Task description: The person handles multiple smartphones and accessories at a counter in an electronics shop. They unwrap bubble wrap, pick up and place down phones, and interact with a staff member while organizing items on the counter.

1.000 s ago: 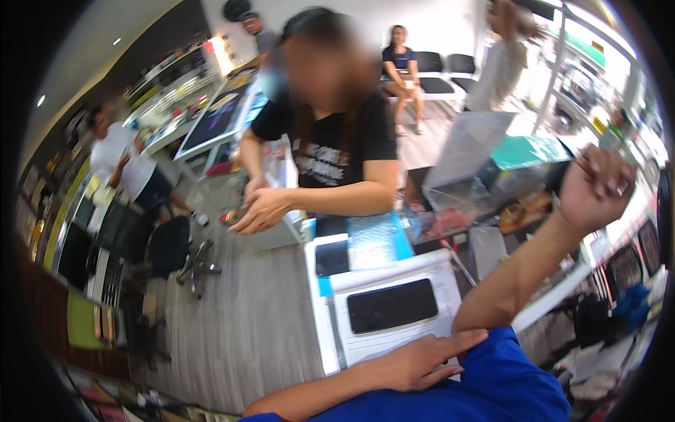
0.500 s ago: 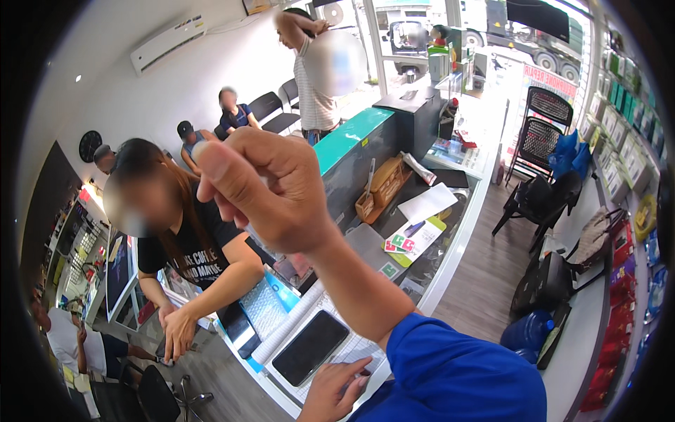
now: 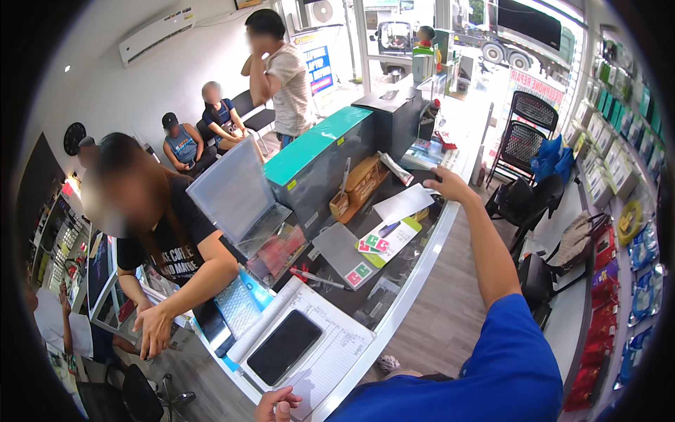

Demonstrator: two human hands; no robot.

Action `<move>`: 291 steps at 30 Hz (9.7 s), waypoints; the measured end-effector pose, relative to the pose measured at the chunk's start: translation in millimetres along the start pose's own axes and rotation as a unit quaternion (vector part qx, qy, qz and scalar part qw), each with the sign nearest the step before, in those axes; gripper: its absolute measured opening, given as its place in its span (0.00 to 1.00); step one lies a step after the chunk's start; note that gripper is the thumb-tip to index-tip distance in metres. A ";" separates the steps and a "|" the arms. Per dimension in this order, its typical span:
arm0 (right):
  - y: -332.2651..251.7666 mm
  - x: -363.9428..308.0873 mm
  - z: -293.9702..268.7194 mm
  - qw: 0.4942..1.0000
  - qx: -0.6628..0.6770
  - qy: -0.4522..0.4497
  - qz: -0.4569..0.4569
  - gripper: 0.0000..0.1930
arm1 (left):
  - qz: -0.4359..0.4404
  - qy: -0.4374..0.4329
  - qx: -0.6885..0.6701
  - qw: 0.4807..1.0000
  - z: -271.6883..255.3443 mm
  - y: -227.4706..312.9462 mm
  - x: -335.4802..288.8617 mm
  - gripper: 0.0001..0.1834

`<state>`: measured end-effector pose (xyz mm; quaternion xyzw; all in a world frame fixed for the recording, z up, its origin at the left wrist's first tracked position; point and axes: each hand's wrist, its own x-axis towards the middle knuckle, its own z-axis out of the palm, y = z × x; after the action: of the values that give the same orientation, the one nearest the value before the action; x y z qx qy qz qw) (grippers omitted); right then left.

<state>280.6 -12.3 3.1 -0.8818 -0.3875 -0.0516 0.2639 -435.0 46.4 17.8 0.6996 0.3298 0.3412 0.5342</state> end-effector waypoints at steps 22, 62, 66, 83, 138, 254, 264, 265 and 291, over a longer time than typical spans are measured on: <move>38.5 78.8 -21.7 0.970 0.093 -0.224 -0.025 0.44 | -0.015 0.041 0.054 0.998 82.5 25.3 32.1 0.22; -612.7 -166.5 -172.5 0.516 0.712 -0.181 -0.440 0.27 | 0.082 0.160 0.133 0.975 -94.6 16.9 -120.6 0.18; -764.3 -227.8 -158.5 0.497 0.671 -0.182 -0.519 0.24 | 0.065 0.216 0.099 0.969 -167.4 8.2 -189.0 0.14; -1197.9 -243.0 264.9 0.590 0.678 -0.426 -0.100 0.10 | -0.041 0.379 0.072 0.922 -436.9 -116.0 -267.7 0.18; -1623.3 159.0 735.2 0.903 0.177 -0.163 -0.356 0.20 | 0.099 -0.007 0.175 0.979 -1145.1 -294.0 488.7 0.11; -455.0 -450.4 110.9 0.898 0.400 0.179 0.044 0.17 | -0.258 -0.492 0.005 0.832 -385.6 -221.8 -133.6 0.34; -458.7 -451.3 108.1 0.899 0.399 0.175 0.043 0.17 | -0.187 -0.552 0.223 0.782 -365.2 -203.8 -91.3 0.32; -458.1 -451.1 109.0 0.899 0.401 0.174 0.040 0.17 | -0.182 -0.564 0.224 0.773 -364.8 -200.9 -87.6 0.32; -458.2 -448.4 105.9 0.892 0.421 0.159 0.048 0.18 | -0.168 -0.600 0.142 0.769 -357.5 -197.6 -87.3 0.34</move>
<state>-368.4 3.8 -25.1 -0.6854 -0.2830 -0.0105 0.6709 -798.8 203.0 -115.1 0.7630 0.0987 -0.2943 0.5670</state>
